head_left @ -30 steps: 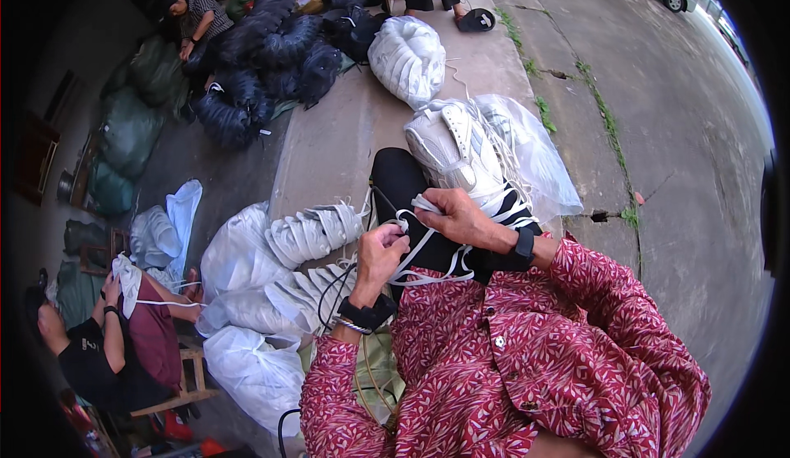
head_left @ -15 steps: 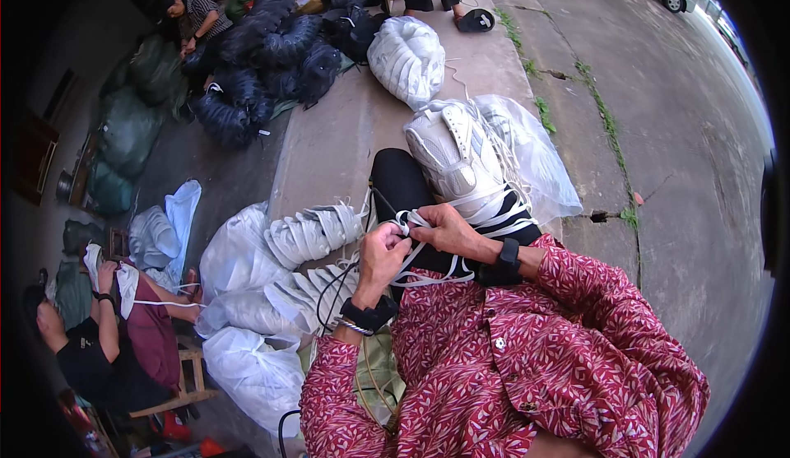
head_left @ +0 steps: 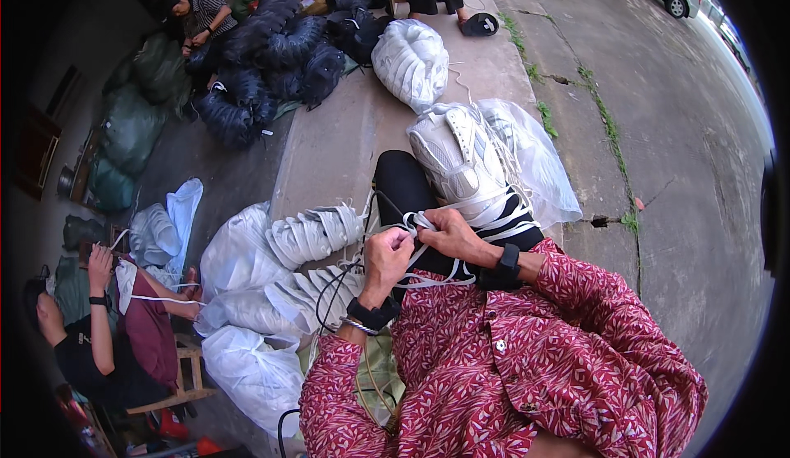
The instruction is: Lace a pair of white athletic shoes.
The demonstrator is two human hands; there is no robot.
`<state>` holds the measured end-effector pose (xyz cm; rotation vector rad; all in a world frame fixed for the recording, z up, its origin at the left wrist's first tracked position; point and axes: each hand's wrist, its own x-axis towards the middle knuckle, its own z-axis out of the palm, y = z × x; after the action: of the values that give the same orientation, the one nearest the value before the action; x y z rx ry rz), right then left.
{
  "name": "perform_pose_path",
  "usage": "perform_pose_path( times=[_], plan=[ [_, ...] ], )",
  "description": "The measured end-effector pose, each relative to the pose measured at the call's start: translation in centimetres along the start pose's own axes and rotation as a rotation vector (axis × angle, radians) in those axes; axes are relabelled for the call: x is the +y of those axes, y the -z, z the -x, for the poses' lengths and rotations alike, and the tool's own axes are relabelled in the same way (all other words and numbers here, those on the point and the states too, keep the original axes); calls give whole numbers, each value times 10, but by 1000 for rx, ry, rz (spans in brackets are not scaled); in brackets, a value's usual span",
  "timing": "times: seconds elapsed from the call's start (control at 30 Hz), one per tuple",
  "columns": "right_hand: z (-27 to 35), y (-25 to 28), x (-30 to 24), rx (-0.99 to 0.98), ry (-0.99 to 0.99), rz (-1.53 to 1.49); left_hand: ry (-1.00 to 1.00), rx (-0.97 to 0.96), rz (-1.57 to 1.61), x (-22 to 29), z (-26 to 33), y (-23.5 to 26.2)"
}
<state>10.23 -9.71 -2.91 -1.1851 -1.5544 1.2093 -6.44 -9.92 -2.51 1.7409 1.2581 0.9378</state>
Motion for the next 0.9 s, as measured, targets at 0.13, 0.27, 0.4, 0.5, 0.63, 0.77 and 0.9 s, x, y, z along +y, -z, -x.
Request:
perform_pose_path(
  times=[0.13,0.27,0.4,0.5,0.63,0.77,0.9],
  plan=[
    [3,2,-4,9,-18,24,32,28,-38,-7,-1,3],
    [5,8,-10,23,-124,-32,257,43,259,1,-2,7],
    [1,0,-8,-10,12,-54,244,7,263,1,0,3],
    [0,-1,-7,16,-20,-38,137,-5,147,-6,-1,1],
    [-1,-1,-1,8,-53,-56,84,-9,97,-10,-1,0],
    [2,1,4,-59,-65,-89,182,29,110,-8,-2,2],
    [3,7,-13,-25,-205,-166,377,27,334,2,-1,5]
  ],
)
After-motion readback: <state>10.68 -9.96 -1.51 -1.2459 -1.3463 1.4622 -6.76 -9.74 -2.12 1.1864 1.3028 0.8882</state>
